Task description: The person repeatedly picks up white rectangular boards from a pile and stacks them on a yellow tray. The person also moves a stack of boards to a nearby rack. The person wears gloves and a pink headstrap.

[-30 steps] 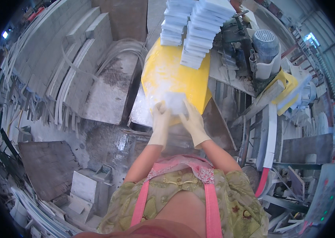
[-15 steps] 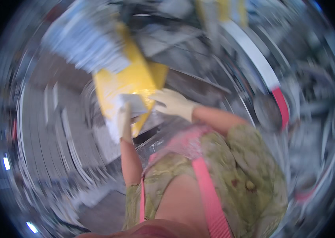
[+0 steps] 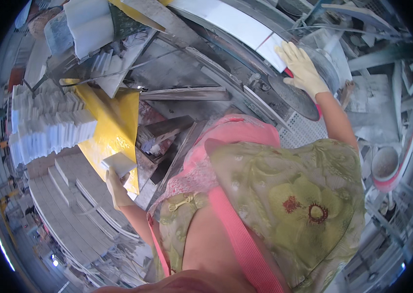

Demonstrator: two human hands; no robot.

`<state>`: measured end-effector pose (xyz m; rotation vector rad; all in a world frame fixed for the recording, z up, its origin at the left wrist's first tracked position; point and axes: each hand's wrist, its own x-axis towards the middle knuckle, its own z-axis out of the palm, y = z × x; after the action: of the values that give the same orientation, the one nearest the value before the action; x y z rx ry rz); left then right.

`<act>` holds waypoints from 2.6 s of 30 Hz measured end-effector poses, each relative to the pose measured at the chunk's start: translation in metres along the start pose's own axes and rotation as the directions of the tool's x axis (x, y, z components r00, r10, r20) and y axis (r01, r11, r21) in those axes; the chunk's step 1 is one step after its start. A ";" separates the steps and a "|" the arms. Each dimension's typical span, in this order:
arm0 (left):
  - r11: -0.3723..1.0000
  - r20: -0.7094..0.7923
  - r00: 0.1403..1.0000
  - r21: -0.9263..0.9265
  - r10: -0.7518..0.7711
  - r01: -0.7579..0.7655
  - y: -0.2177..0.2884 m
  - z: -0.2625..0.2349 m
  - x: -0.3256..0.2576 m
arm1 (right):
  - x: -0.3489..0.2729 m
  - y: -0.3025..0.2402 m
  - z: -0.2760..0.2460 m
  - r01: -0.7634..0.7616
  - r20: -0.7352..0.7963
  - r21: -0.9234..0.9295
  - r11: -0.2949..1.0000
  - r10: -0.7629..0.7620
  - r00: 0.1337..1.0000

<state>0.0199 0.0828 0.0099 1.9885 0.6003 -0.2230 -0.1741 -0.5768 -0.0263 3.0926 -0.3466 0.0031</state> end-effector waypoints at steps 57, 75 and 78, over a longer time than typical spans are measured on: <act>0.966 0.060 0.968 -0.101 0.244 -0.237 -0.022 -0.011 -0.009 | 0.069 -0.562 0.003 -0.175 0.006 0.963 -0.206 -0.632 0.775; 0.973 -0.395 0.898 -0.036 0.196 -0.228 -0.014 0.041 -0.019 | 0.103 -0.065 0.013 0.111 -0.329 0.576 0.810 0.106 0.938; 0.960 -0.373 0.887 0.164 0.272 -0.226 0.000 0.048 -0.025 | 0.084 -0.016 0.004 0.146 -0.230 0.150 0.978 -0.109 0.967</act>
<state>0.0033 0.0334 -0.0034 2.2192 0.5820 0.3163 -0.0884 -0.5797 -0.0305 3.2257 -0.1440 0.3890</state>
